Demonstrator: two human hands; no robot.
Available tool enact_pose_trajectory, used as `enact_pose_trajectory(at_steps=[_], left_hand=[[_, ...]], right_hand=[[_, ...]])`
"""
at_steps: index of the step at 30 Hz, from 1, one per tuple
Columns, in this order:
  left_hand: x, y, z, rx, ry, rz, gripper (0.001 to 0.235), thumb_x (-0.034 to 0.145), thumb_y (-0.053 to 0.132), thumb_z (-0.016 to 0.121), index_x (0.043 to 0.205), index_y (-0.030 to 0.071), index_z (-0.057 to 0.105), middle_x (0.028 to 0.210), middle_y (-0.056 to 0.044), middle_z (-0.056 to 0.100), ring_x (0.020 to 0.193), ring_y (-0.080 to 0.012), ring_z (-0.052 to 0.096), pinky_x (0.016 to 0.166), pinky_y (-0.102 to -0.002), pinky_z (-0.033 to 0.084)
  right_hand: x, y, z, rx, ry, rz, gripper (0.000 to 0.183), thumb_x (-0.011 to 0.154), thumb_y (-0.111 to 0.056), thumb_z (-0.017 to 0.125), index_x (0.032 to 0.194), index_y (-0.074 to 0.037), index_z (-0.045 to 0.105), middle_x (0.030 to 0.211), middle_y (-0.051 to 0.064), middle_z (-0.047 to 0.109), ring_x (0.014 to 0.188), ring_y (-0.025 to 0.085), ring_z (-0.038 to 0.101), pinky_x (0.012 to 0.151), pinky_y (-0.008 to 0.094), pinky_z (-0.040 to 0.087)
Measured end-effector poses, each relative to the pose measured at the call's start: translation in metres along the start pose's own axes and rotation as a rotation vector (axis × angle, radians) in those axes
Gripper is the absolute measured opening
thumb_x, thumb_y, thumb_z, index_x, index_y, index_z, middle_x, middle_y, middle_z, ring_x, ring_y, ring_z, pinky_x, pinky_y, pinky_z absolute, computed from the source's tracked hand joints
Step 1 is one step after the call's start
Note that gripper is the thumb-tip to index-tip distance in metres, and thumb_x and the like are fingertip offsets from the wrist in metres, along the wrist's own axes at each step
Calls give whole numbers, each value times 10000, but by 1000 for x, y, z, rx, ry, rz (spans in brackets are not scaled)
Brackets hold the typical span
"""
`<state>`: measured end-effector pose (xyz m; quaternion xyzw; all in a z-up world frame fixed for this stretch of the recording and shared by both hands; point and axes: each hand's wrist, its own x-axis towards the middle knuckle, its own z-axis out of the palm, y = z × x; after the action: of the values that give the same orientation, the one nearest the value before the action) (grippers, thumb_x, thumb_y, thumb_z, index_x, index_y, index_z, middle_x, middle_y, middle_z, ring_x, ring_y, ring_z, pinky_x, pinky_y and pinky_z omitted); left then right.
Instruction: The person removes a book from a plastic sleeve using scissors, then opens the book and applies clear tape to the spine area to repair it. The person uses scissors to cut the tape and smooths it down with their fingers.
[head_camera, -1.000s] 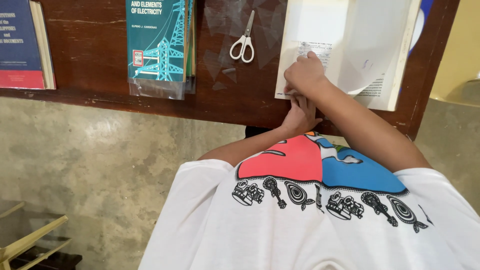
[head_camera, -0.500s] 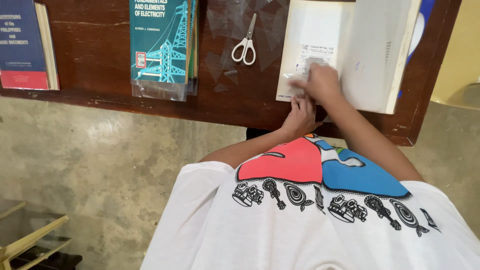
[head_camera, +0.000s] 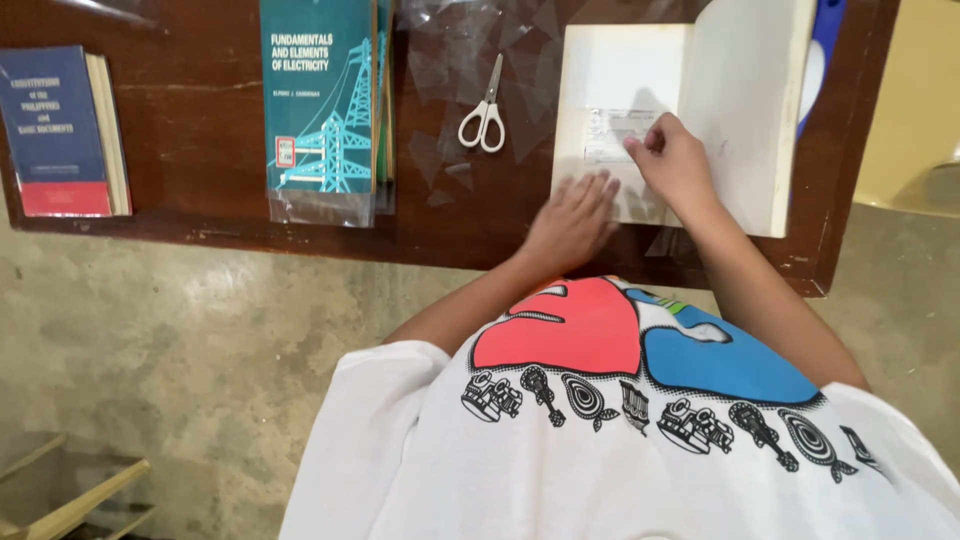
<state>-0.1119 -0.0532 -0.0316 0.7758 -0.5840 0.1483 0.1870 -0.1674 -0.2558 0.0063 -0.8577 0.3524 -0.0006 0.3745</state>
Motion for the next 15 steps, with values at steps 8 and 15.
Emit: enact_pose_trajectory(at_steps=[8, 15], left_hand=[[18, -74, 3, 85, -409, -125, 642, 1115, 497, 270, 1647, 139, 273, 1720, -39, 179, 1575, -282, 25, 1198, -679, -67], [72, -103, 40, 38, -259, -162, 703, 1109, 531, 311, 1616, 44, 322, 1707, -95, 200, 1571, -233, 14, 1184, -669, -134]], right_hand=[[-87, -73, -106, -885, 226, -413, 386, 911, -348, 767, 1244, -157, 732, 1227, 108, 643, 1262, 342, 504, 1024, 510, 310], [-112, -79, -148, -594, 360, -232, 710, 822, -170, 834, 1469, -10, 588, 1302, 292, 495, 1147, 446, 491, 980, 498, 406]])
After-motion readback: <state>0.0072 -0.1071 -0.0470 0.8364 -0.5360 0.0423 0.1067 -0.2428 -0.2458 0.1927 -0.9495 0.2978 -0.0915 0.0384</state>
